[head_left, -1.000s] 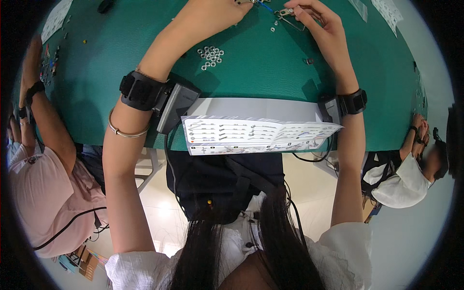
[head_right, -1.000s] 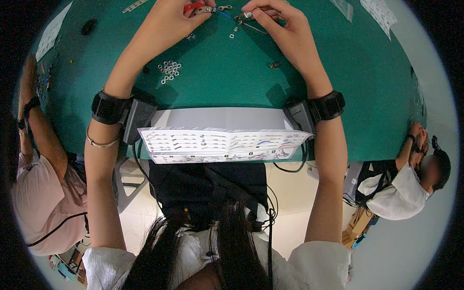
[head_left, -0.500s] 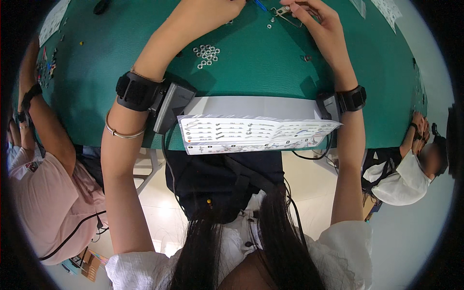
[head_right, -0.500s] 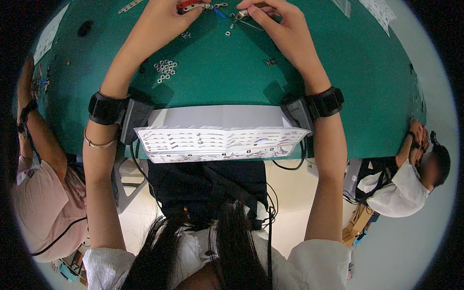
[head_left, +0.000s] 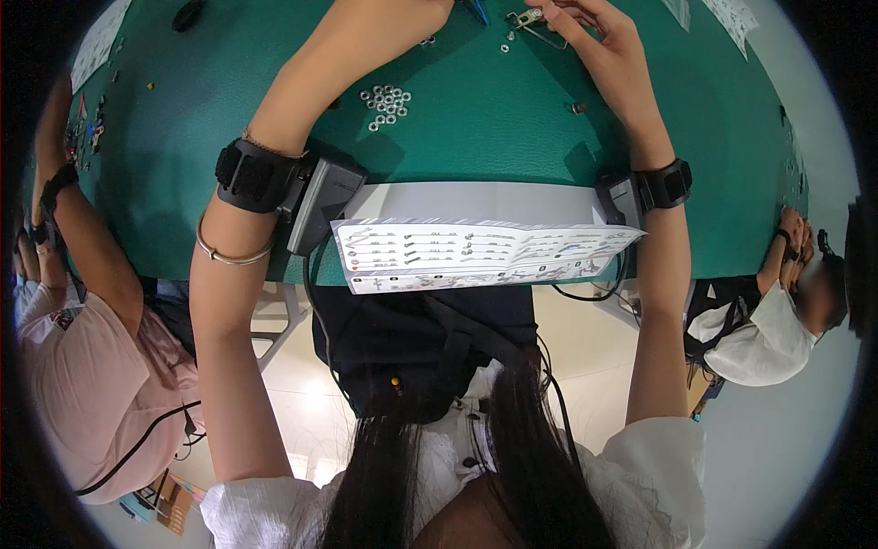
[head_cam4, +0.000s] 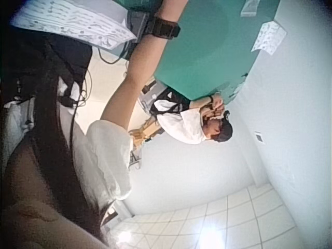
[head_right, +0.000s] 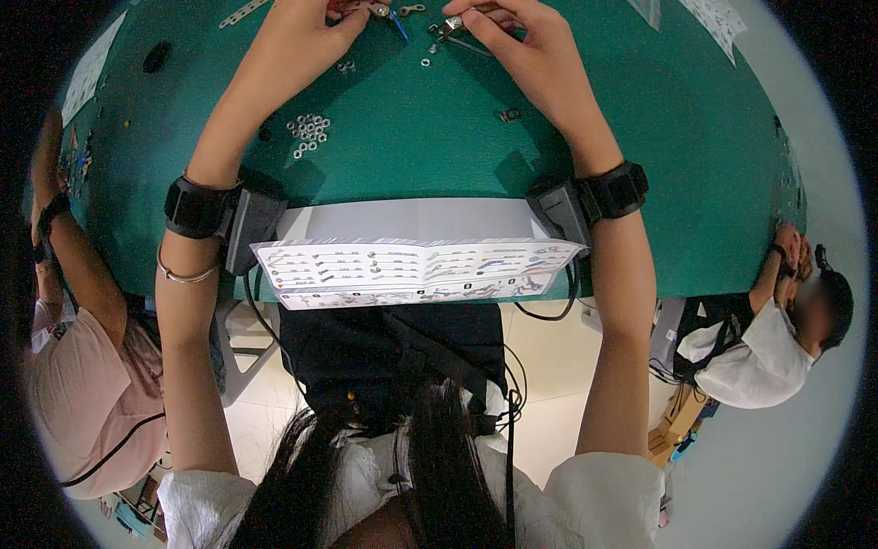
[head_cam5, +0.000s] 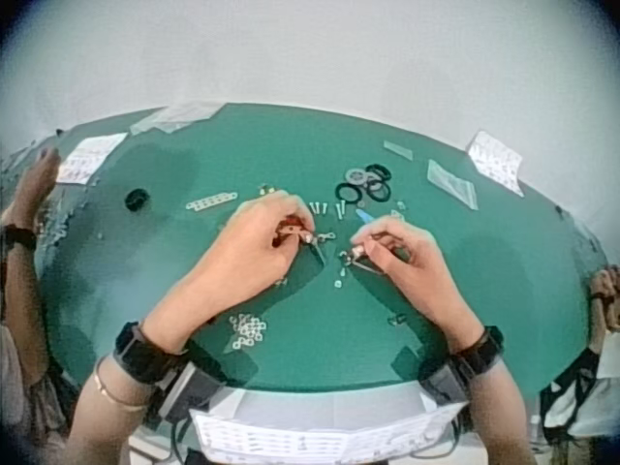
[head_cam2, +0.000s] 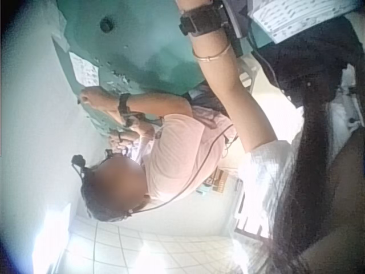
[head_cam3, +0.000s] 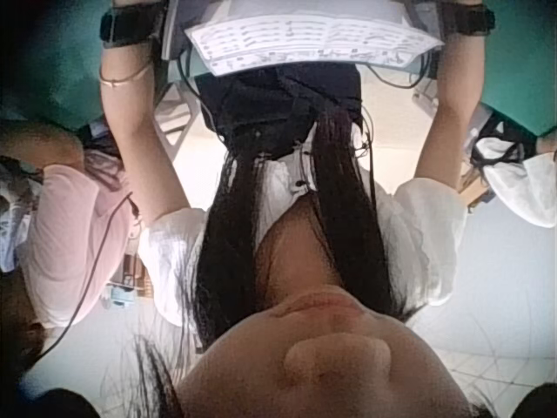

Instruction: The person assembles a toy model by hand, connecting metal and plastic parts using small screws and nuts.

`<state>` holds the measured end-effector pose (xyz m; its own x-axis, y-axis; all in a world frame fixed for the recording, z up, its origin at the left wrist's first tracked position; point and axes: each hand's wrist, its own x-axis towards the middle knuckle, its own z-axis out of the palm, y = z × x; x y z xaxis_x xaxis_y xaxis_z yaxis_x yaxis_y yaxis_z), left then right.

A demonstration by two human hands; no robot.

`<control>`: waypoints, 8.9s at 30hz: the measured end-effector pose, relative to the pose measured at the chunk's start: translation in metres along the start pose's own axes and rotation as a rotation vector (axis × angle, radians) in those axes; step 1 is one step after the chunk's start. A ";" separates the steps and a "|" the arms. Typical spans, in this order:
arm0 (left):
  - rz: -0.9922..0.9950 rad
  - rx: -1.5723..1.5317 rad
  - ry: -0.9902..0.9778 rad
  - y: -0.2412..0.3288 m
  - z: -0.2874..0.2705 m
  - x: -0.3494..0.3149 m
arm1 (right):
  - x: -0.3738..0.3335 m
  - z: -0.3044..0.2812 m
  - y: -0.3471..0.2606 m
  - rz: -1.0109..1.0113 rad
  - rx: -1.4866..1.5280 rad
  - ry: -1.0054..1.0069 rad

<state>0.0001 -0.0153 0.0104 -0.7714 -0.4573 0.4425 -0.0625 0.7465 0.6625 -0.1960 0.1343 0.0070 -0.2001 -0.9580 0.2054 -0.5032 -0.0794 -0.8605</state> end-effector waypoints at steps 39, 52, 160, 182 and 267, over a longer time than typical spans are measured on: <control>0.005 0.047 0.032 -0.001 0.000 -0.001 | 0.000 0.003 -0.014 0.036 -0.094 0.073; -0.024 0.061 0.029 0.002 -0.001 -0.001 | 0.000 0.005 -0.014 -0.025 -0.060 0.117; -0.045 0.059 -0.023 -0.002 0.000 -0.001 | 0.001 -0.002 -0.001 0.012 0.022 0.130; 0.014 0.014 -0.018 0.007 -0.004 0.002 | 0.001 0.001 -0.006 0.142 0.157 0.097; -0.258 -0.765 -0.418 -0.011 0.011 0.002 | -0.001 0.002 -0.007 -0.125 0.080 -0.083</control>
<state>-0.0078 -0.0188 -0.0026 -0.9679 -0.2417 0.0684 0.0572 0.0528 0.9970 -0.1909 0.1358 0.0117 -0.0680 -0.9586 0.2765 -0.4509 -0.2177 -0.8656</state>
